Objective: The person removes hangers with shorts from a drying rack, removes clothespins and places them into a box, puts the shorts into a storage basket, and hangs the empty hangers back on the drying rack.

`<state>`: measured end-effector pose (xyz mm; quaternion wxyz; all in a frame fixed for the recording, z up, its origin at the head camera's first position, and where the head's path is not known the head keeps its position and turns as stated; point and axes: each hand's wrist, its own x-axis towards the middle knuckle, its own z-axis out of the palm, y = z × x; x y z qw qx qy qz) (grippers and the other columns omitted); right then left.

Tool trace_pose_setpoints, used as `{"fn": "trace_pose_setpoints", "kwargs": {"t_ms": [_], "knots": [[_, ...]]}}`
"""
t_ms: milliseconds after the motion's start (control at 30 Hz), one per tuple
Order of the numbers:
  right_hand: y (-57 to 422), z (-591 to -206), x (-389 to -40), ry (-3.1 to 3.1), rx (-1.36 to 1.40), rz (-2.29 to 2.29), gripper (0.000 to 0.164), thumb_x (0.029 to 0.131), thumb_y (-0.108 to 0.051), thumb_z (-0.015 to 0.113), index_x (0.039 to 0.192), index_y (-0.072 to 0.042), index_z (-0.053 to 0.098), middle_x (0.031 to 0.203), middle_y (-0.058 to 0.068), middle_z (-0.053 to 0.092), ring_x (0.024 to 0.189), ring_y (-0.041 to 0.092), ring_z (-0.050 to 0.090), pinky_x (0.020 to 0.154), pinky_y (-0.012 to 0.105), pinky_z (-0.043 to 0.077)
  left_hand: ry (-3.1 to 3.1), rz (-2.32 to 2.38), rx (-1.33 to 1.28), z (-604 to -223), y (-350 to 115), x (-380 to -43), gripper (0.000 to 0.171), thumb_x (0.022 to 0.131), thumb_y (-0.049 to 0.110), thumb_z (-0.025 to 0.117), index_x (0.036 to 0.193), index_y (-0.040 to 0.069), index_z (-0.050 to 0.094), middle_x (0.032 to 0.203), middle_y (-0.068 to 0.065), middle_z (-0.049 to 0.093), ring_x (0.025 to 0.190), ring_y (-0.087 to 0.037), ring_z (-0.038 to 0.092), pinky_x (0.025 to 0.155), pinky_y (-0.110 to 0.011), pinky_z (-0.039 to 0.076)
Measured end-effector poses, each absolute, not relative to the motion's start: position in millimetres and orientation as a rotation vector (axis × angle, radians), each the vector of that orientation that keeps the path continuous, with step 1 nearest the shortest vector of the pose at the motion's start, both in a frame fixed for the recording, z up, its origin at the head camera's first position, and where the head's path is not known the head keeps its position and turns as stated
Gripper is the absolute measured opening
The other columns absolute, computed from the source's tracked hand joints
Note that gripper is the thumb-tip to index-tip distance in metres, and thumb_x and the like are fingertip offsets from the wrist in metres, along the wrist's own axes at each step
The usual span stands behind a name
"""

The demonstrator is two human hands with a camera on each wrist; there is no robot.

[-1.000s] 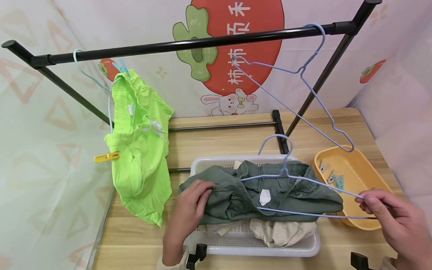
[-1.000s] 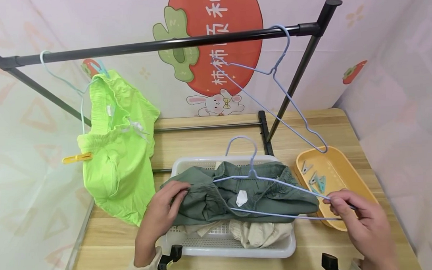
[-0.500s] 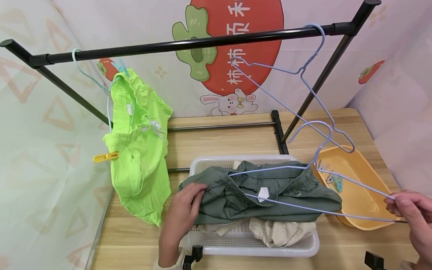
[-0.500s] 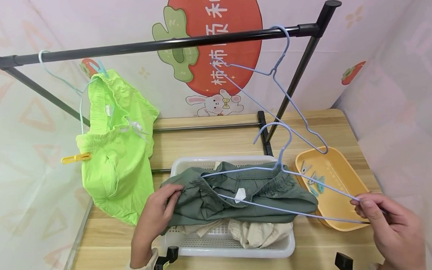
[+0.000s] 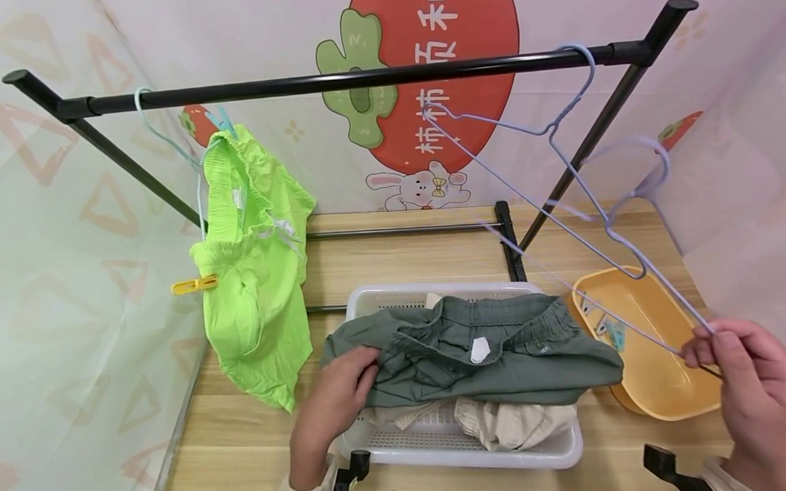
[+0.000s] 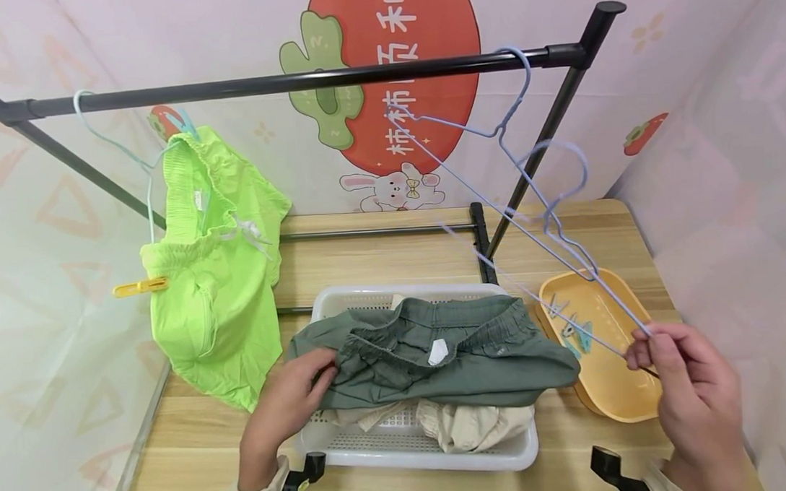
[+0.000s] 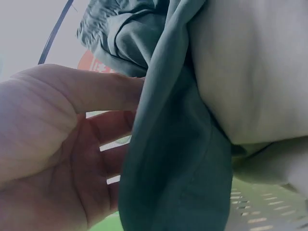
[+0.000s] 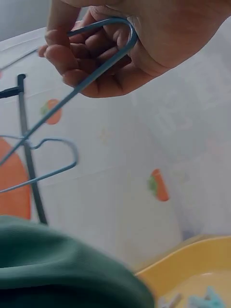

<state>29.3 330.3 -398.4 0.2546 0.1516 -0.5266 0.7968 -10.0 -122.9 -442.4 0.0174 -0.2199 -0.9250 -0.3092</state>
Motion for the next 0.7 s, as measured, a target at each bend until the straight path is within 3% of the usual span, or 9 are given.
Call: {"fn": "trace_pose_setpoints", "kwargs": {"t_ms": [167, 367, 500, 700], "knots": [[308, -390, 3, -1.398, 0.568, 2.225, 0.025, 0.1, 0.024, 0.023, 0.112, 0.035, 0.042, 0.084, 0.021, 0.054, 0.083, 0.03, 0.057, 0.084, 0.031, 0.054, -2.941, -0.928, -0.728, -442, -118, -7, 0.012, 0.095, 0.001, 0.068, 0.091, 0.012, 0.063, 0.09, 0.001, 0.063, 0.088, -0.019, 0.065, 0.079, -0.041, 0.055], [286, -377, -30, -1.527, 0.623, 2.134, 0.022, 0.101, 0.019, 0.028, 0.114, 0.034, 0.039, 0.086, 0.02, 0.054, 0.084, 0.026, 0.055, 0.084, 0.028, 0.053, -2.988, -0.922, -0.736, -444, -114, -5, 0.018, 0.097, 0.007, 0.068, 0.085, 0.014, 0.057, 0.085, 0.004, 0.055, 0.08, -0.016, 0.059, 0.072, -0.039, 0.053], [274, -367, -47, -1.597, 0.566, 2.053, 0.021, 0.103, 0.015, 0.034, 0.114, 0.031, 0.044, 0.084, 0.017, 0.056, 0.08, 0.024, 0.055, 0.082, 0.026, 0.054, -3.023, -0.921, -0.767, -446, -113, -3, 0.005, 0.099, 0.011, 0.066, 0.095, 0.009, 0.065, 0.09, 0.0, 0.061, 0.085, -0.019, 0.063, 0.076, -0.041, 0.055], [261, -356, -63, -1.706, 0.517, 1.993, 0.021, 0.105, 0.009, 0.04, 0.115, 0.023, 0.053, 0.082, 0.014, 0.057, 0.077, 0.022, 0.056, 0.079, 0.024, 0.053, -3.067, -0.95, -0.803, -447, -111, 2, 0.009, 0.101, 0.014, 0.065, 0.095, 0.007, 0.066, 0.094, -0.002, 0.065, 0.086, -0.022, 0.066, 0.076, -0.043, 0.056]]}}
